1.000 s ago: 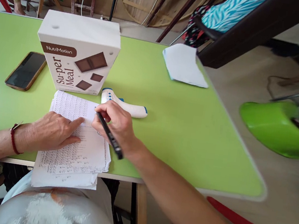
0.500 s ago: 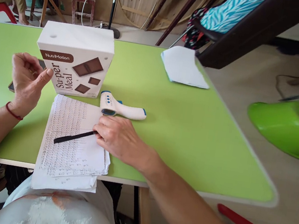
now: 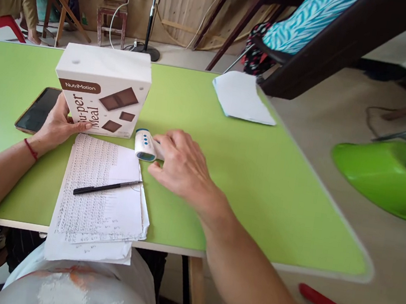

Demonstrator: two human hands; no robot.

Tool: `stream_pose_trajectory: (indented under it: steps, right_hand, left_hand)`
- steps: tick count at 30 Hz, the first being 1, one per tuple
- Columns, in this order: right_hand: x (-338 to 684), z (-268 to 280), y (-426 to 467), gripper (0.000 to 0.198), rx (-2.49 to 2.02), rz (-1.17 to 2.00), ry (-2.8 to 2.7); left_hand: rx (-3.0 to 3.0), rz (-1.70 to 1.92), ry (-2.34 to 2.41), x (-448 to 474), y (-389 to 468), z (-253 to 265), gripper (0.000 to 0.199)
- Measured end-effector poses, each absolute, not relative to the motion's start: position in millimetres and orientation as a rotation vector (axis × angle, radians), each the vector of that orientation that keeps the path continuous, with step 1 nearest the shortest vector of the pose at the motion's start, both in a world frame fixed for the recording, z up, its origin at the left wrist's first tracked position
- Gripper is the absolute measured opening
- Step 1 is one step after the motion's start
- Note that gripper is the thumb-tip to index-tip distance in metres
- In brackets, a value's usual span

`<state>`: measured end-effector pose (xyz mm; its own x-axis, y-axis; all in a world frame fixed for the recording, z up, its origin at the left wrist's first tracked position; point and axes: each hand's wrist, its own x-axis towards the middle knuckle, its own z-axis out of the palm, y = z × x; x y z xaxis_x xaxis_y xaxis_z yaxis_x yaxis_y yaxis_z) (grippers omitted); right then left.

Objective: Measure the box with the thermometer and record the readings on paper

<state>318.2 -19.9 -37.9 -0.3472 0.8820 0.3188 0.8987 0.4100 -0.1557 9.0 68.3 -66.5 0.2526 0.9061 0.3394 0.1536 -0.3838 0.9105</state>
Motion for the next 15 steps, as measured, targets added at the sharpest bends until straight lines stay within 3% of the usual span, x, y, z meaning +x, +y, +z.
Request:
stream_pose_trajectory:
  steps: [3,7,11,15]
  right_hand:
    - [324.2,-41.8,-9.7,0.053,-1.735,-0.027,-2.424]
    - [329.9,-50.7,-2.2,0.034,-1.716,0.095,-2.436]
    - [331.1,-49.1,-3.6,0.035,-1.559,0.113,-2.004]
    - [317.3,-32.2,-22.8,0.035,-1.189,0.456,-1.534]
  left_hand:
    - [1.713,1.202,0.854,9.6,72.0,-68.7,0.097]
    - [1.676,1.259,0.898,11.2,73.2,-72.2,0.102]
    - [1.588,1.333,0.958,15.1,65.5,-64.4,0.109]
    - [1.542,1.360,0.896,20.9,47.5,-46.3,0.091]
